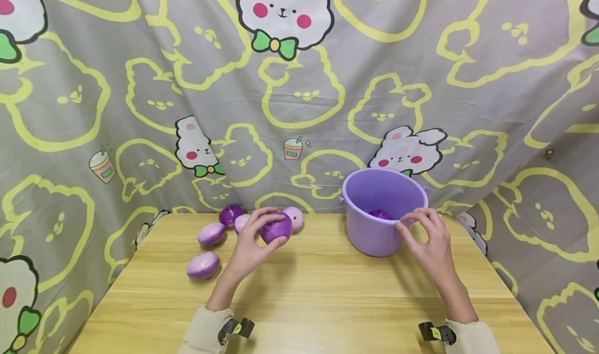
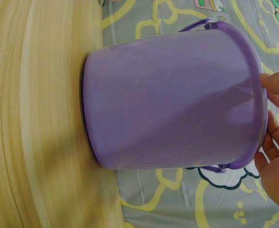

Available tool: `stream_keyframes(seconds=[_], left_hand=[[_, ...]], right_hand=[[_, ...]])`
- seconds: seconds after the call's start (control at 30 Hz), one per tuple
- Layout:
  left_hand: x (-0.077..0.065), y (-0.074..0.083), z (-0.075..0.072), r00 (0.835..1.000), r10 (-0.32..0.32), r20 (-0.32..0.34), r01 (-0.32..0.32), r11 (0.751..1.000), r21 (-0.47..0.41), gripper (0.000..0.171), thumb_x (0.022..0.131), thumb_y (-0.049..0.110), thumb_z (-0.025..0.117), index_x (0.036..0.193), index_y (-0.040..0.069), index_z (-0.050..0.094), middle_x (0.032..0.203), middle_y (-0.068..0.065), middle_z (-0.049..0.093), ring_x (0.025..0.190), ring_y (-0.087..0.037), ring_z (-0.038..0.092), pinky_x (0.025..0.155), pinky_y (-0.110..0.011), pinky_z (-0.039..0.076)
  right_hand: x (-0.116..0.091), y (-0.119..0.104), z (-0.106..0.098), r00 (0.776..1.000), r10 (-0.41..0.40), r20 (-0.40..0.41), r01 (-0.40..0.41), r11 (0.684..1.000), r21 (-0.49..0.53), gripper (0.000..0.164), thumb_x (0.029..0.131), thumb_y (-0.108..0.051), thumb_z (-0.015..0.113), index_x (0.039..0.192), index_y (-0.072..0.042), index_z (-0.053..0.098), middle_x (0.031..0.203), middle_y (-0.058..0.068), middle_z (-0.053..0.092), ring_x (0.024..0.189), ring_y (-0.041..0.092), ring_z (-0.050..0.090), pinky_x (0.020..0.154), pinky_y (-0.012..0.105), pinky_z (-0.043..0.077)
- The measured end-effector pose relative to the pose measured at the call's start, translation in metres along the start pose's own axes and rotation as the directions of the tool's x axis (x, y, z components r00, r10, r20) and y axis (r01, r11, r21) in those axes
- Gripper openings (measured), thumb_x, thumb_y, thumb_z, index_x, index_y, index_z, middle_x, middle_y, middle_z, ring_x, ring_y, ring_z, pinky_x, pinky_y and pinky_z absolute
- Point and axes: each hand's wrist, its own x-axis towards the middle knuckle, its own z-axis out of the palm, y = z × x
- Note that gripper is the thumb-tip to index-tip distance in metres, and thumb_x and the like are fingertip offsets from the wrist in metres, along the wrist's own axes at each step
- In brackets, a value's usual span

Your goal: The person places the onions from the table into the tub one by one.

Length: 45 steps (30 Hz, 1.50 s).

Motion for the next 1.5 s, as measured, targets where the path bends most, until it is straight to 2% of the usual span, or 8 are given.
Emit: stream_keyframes(seconds=[0.23, 0.43, 0.77, 1.03, 1.27, 1.5], left_hand=[[0.004, 0.006, 0.004, 1.000, -0.006, 0.003, 0.006, 1.000, -0.012, 0.041, 0.082, -0.006, 0.082, 0.120, -0.003, 0.069, 0.138, -0.030, 0.051, 0.128, -0.044, 0.052, 0.100, -0.057, 0.051], [0.009, 0.009, 0.007, 1.000, -0.017, 0.009, 0.017, 1.000, -0.024, 0.041, 0.083, -0.005, 0.081, 0.122, -0.002, 0.069, 0.140, -0.027, 0.051, 0.129, -0.044, 0.051, 0.101, -0.058, 0.050], [0.017, 0.014, 0.013, 1.000, 0.016, 0.014, -0.015, 0.999, -0.052, 0.041, 0.083, -0.005, 0.081, 0.122, -0.003, 0.068, 0.140, -0.027, 0.051, 0.131, -0.043, 0.049, 0.101, -0.058, 0.049], [0.022, 0.017, 0.019, 1.000, 0.014, 0.009, -0.013, 0.998, -0.066, 0.041, 0.083, -0.005, 0.081, 0.122, -0.003, 0.068, 0.139, -0.028, 0.050, 0.129, -0.041, 0.051, 0.100, -0.057, 0.051], [0.026, 0.021, 0.023, 1.000, 0.004, 0.006, -0.003, 0.997, -0.082, 0.041, 0.083, -0.005, 0.082, 0.122, -0.002, 0.069, 0.140, -0.027, 0.051, 0.130, -0.040, 0.050, 0.101, -0.056, 0.050], [0.029, 0.024, 0.026, 1.000, 0.029, 0.001, -0.029, 0.995, -0.092, 0.042, 0.081, -0.006, 0.082, 0.121, -0.003, 0.069, 0.138, -0.027, 0.052, 0.128, -0.041, 0.053, 0.101, -0.055, 0.050]], right_hand=[[0.000, 0.000, 0.000, 1.000, -0.017, -0.009, 0.017, 1.000, 0.004, 0.023, 0.076, 0.004, 0.086, 0.094, -0.005, 0.073, 0.102, 0.012, 0.060, 0.106, 0.027, 0.049, 0.099, 0.027, 0.032], [-0.001, -0.002, 0.000, 1.000, 0.003, -0.002, -0.003, 1.000, 0.004, 0.023, 0.077, 0.003, 0.085, 0.094, -0.005, 0.073, 0.103, 0.013, 0.060, 0.108, 0.025, 0.049, 0.100, 0.027, 0.032], [0.000, -0.001, 0.000, 1.000, -0.005, -0.006, 0.005, 1.000, 0.006, 0.023, 0.076, 0.004, 0.086, 0.093, -0.005, 0.073, 0.101, 0.012, 0.060, 0.106, 0.024, 0.049, 0.099, 0.026, 0.031], [0.000, -0.002, 0.000, 1.000, -0.005, -0.012, 0.005, 1.000, 0.014, 0.024, 0.075, 0.005, 0.087, 0.093, -0.006, 0.074, 0.102, 0.013, 0.061, 0.107, 0.022, 0.049, 0.099, 0.024, 0.031], [0.000, -0.002, 0.000, 1.000, 0.007, 0.006, -0.007, 1.000, 0.012, 0.022, 0.077, 0.004, 0.085, 0.094, -0.004, 0.073, 0.103, 0.013, 0.060, 0.108, 0.025, 0.048, 0.100, 0.028, 0.031], [0.000, -0.003, 0.000, 1.000, -0.017, -0.013, 0.018, 1.000, 0.019, 0.024, 0.075, 0.005, 0.086, 0.093, -0.004, 0.073, 0.102, 0.013, 0.060, 0.106, 0.025, 0.049, 0.100, 0.025, 0.031]])
